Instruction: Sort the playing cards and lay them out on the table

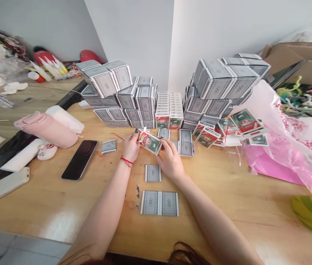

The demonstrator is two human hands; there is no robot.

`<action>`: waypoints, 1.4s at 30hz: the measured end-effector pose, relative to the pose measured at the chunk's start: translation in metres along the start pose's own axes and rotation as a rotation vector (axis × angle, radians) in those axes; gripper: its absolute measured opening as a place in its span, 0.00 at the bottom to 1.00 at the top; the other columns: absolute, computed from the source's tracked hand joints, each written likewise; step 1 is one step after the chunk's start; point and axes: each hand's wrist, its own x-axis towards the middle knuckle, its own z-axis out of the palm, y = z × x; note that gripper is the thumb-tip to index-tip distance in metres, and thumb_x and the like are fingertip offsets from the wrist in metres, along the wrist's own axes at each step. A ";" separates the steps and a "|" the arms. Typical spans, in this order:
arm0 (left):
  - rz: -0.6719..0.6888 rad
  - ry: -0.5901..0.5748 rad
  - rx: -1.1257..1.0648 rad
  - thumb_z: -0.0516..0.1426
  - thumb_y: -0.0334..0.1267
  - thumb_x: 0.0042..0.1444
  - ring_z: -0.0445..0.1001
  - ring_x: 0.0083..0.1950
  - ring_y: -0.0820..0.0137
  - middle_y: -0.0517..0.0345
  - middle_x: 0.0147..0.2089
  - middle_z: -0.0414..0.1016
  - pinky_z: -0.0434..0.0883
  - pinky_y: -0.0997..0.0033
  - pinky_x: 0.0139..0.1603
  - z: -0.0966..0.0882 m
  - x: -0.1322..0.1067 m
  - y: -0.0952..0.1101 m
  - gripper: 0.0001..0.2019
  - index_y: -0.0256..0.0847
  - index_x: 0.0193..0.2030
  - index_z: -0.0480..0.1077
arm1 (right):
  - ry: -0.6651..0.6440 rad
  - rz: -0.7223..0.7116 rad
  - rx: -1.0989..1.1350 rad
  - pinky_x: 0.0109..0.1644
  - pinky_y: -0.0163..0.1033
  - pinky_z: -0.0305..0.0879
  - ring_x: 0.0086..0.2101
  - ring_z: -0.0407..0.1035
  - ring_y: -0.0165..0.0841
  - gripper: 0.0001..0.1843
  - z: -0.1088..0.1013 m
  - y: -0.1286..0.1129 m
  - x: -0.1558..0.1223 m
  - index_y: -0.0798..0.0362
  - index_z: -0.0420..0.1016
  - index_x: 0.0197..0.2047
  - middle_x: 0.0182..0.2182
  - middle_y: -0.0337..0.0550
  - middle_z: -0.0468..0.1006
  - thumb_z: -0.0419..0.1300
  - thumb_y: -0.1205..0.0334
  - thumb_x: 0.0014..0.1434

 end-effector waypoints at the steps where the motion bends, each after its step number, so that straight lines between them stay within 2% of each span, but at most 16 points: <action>1: 0.008 0.012 -0.032 0.57 0.48 0.48 0.68 0.28 0.77 0.60 0.27 0.71 0.64 0.76 0.29 -0.002 0.001 0.002 0.14 0.36 0.29 0.67 | -0.005 0.006 0.006 0.48 0.47 0.70 0.46 0.66 0.38 0.28 -0.001 0.000 -0.001 0.46 0.56 0.57 0.51 0.49 0.64 0.56 0.66 0.53; 4: -0.011 0.048 -0.058 0.58 0.49 0.47 0.66 0.25 0.77 0.62 0.26 0.69 0.63 0.76 0.26 -0.008 0.003 0.006 0.16 0.37 0.29 0.65 | -0.016 0.023 0.028 0.46 0.48 0.71 0.46 0.65 0.39 0.28 -0.003 -0.001 -0.001 0.47 0.56 0.56 0.51 0.50 0.63 0.56 0.66 0.53; 7: -0.013 0.014 -0.018 0.56 0.52 0.48 0.65 0.24 0.77 0.63 0.26 0.68 0.62 0.76 0.25 -0.008 0.003 0.004 0.17 0.38 0.31 0.64 | -0.005 0.051 0.060 0.43 0.48 0.72 0.47 0.64 0.40 0.28 -0.003 0.002 0.000 0.48 0.56 0.56 0.50 0.51 0.63 0.57 0.66 0.51; 12: 0.067 -0.041 0.166 0.54 0.52 0.50 0.69 0.32 0.73 0.57 0.31 0.72 0.65 0.74 0.32 -0.006 0.002 -0.001 0.17 0.38 0.33 0.67 | 0.040 0.189 0.166 0.37 0.44 0.72 0.44 0.65 0.39 0.30 0.001 0.013 0.001 0.49 0.54 0.55 0.51 0.54 0.58 0.59 0.65 0.49; 17: 0.098 -0.194 0.319 0.61 0.44 0.44 0.70 0.38 0.70 0.54 0.39 0.72 0.66 0.73 0.39 -0.004 -0.002 0.002 0.19 0.37 0.42 0.68 | 0.068 0.276 0.251 0.47 0.47 0.68 0.51 0.61 0.42 0.36 0.005 0.020 0.004 0.50 0.53 0.55 0.53 0.54 0.58 0.64 0.60 0.45; 20: 0.074 -0.218 0.337 0.61 0.41 0.44 0.70 0.36 0.71 0.55 0.38 0.72 0.67 0.73 0.37 -0.003 -0.005 0.005 0.18 0.37 0.43 0.68 | 0.064 0.374 0.413 0.49 0.48 0.67 0.48 0.65 0.40 0.40 0.005 0.021 0.007 0.50 0.51 0.56 0.51 0.52 0.62 0.66 0.58 0.43; 22: 0.054 -0.216 0.320 0.61 0.40 0.44 0.70 0.35 0.72 0.56 0.37 0.72 0.67 0.72 0.37 -0.002 -0.006 0.006 0.18 0.38 0.43 0.69 | 0.048 0.488 0.531 0.46 0.48 0.69 0.44 0.68 0.38 0.39 0.004 0.021 0.008 0.50 0.52 0.54 0.46 0.49 0.67 0.66 0.56 0.43; 25: 0.026 -0.213 0.242 0.62 0.39 0.42 0.70 0.35 0.72 0.56 0.37 0.72 0.67 0.72 0.38 0.000 -0.007 0.006 0.19 0.38 0.43 0.68 | -0.020 0.658 0.732 0.39 0.48 0.73 0.39 0.70 0.37 0.29 0.003 0.019 0.012 0.51 0.60 0.48 0.40 0.44 0.71 0.65 0.54 0.44; 28: 0.006 -0.196 0.131 0.63 0.38 0.41 0.70 0.33 0.74 0.59 0.34 0.71 0.68 0.72 0.37 0.000 -0.006 0.004 0.21 0.39 0.44 0.67 | -0.043 0.739 0.888 0.33 0.46 0.75 0.37 0.70 0.37 0.23 0.003 0.014 0.014 0.52 0.64 0.41 0.38 0.42 0.72 0.65 0.55 0.43; 33: -0.007 -0.142 0.016 0.64 0.36 0.38 0.70 0.29 0.76 0.63 0.29 0.70 0.68 0.74 0.34 -0.002 -0.003 0.004 0.21 0.39 0.41 0.67 | 0.077 0.743 0.923 0.28 0.42 0.75 0.34 0.70 0.35 0.20 0.004 0.010 0.014 0.53 0.67 0.37 0.35 0.40 0.74 0.67 0.58 0.40; 38: -0.007 0.026 -0.142 0.63 0.37 0.38 0.73 0.32 0.73 0.62 0.30 0.72 0.69 0.71 0.36 -0.012 0.003 0.014 0.16 0.39 0.36 0.66 | 0.222 0.748 0.936 0.25 0.39 0.72 0.29 0.70 0.34 0.19 -0.001 0.017 0.014 0.52 0.67 0.35 0.32 0.40 0.75 0.68 0.59 0.40; 42: -0.014 0.031 -0.147 0.62 0.37 0.38 0.73 0.32 0.72 0.62 0.29 0.72 0.68 0.73 0.34 -0.015 0.003 0.017 0.15 0.39 0.35 0.67 | 0.169 0.734 1.040 0.24 0.37 0.70 0.24 0.70 0.31 0.17 -0.005 0.016 0.016 0.50 0.65 0.35 0.28 0.37 0.74 0.66 0.58 0.43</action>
